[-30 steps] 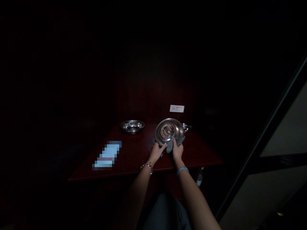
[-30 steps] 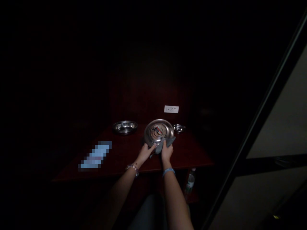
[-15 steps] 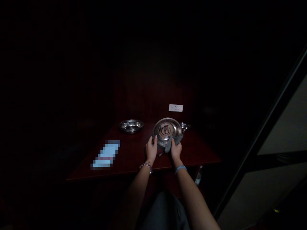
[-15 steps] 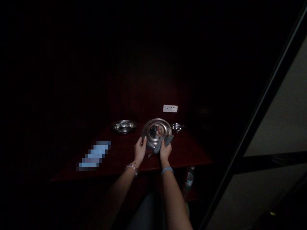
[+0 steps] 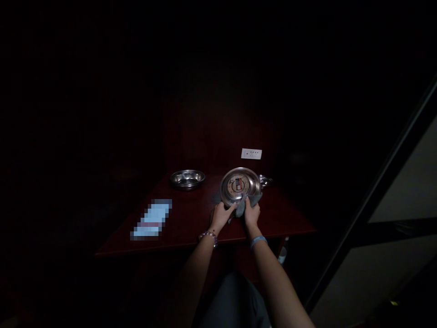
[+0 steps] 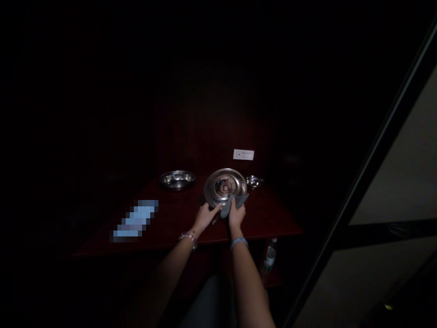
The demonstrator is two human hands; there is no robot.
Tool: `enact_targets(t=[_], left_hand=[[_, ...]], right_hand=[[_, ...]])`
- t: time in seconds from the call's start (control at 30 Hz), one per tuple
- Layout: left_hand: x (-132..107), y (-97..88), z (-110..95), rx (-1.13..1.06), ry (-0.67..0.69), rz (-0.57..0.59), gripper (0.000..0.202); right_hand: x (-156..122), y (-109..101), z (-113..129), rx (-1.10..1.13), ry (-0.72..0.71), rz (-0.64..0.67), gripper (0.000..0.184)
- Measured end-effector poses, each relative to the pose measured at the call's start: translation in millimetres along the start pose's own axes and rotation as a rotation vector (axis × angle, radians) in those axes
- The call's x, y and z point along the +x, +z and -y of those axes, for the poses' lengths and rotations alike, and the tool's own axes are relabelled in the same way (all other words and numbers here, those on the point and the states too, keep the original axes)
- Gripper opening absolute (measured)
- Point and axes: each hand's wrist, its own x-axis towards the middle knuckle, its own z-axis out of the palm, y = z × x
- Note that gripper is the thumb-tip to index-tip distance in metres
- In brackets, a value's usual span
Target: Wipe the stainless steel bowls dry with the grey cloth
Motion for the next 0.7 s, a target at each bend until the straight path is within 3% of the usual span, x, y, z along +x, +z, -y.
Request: enact_targets(t=[0.27, 0.47, 0.7], left_hand=[[6.2, 3.3, 1.7, -0.214, 0.034, -0.107, 0.016], [7.8, -1.0, 3.5, -0.283, 0.031, -0.249, 0.03], [5.1, -1.4, 0.0, -0.28, 0.09, -0.205, 0.034]], right_hand=[[-1.1, 1.1, 2.2, 0.035, -0.013, 0.03, 0.051], [-3.3, 2.5, 4.5, 0.047, -0.023, 0.067, 0.052], [-0.2, 0.0, 0.2, 0.011, -0.015, 0.024, 0.051]])
